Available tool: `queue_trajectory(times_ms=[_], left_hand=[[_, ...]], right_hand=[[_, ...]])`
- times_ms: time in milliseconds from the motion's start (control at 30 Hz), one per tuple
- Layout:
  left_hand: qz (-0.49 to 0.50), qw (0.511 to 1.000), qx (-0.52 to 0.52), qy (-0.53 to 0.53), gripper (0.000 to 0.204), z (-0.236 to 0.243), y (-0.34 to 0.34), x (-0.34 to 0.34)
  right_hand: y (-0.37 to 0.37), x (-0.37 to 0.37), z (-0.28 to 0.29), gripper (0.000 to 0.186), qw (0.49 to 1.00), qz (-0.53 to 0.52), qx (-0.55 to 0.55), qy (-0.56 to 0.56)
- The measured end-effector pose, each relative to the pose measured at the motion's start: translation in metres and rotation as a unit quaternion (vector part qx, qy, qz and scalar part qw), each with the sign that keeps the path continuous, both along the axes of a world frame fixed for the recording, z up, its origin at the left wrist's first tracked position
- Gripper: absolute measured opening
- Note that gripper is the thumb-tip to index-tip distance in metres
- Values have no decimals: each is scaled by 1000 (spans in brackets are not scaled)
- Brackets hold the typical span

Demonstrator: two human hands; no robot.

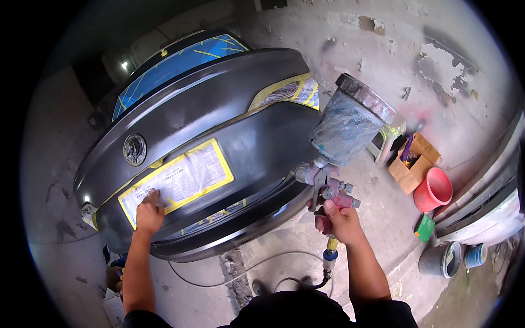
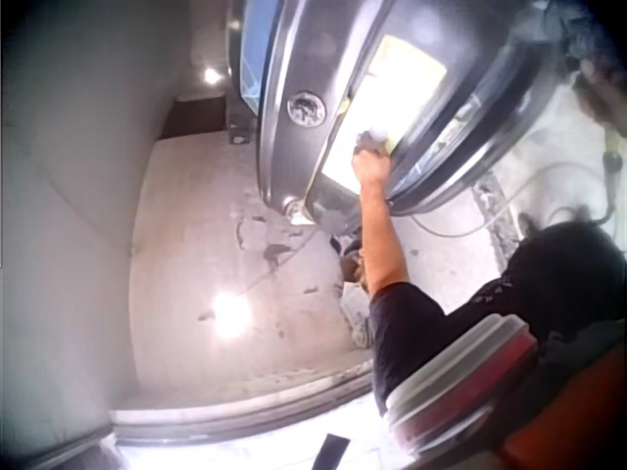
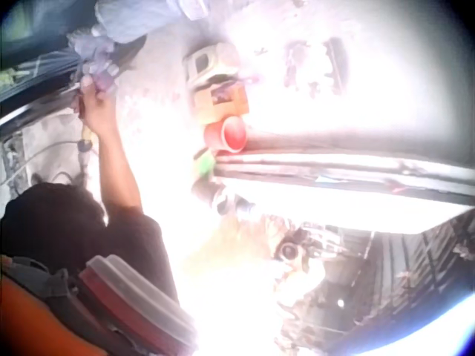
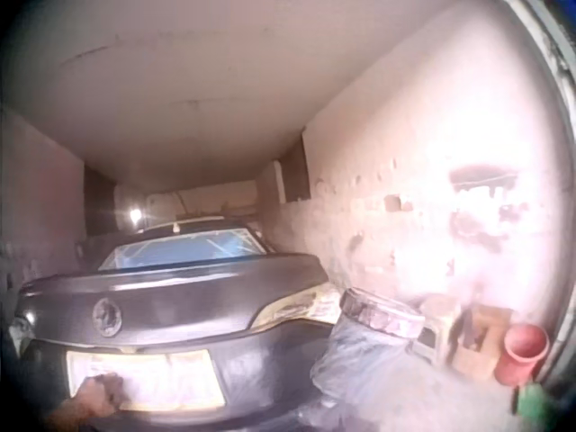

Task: The person uses a spray gun to apply paint to the rear and side panels of a black car, then closes the trunk and continues spraying the rear exterior.

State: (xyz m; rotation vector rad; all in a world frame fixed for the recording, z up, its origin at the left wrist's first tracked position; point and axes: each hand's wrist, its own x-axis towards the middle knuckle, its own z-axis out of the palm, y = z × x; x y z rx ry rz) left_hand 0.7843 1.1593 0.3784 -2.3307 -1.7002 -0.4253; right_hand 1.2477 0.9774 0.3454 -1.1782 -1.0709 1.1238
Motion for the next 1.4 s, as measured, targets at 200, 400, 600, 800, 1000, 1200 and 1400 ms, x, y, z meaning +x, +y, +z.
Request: queue_trajectory(times_ms=[200, 400, 600, 800, 1000, 1200, 1400], left_hand=[[10, 1000, -13, -22, 46, -4, 5, -7], [16, 1000, 4, -17, 46, -5, 4, -3], [20, 999, -25, -12, 47, 4, 6, -6], [29, 999, -33, -6, 47, 6, 7, -4], [12, 1000, -26, -9, 48, 7, 5, -7], [12, 1000, -28, -8, 49, 6, 6, -5], [10, 999, -37, 2, 49, 11, 4, -5]], right_hand=[[17, 44, 8, 42, 967, -249, -30, 35], [17, 79, -2, 39, 935, -352, -30, -16], [-11, 27, -7, 35, 987, -148, -55, -11], [-13, 28, -3, 35, 998, -59, -29, 2], [1, 106, 6, 35, 942, -323, -71, -58], [-5, 114, -16, 40, 938, -330, -29, -104], [-42, 55, -20, 19, 997, -7, -79, 12]])
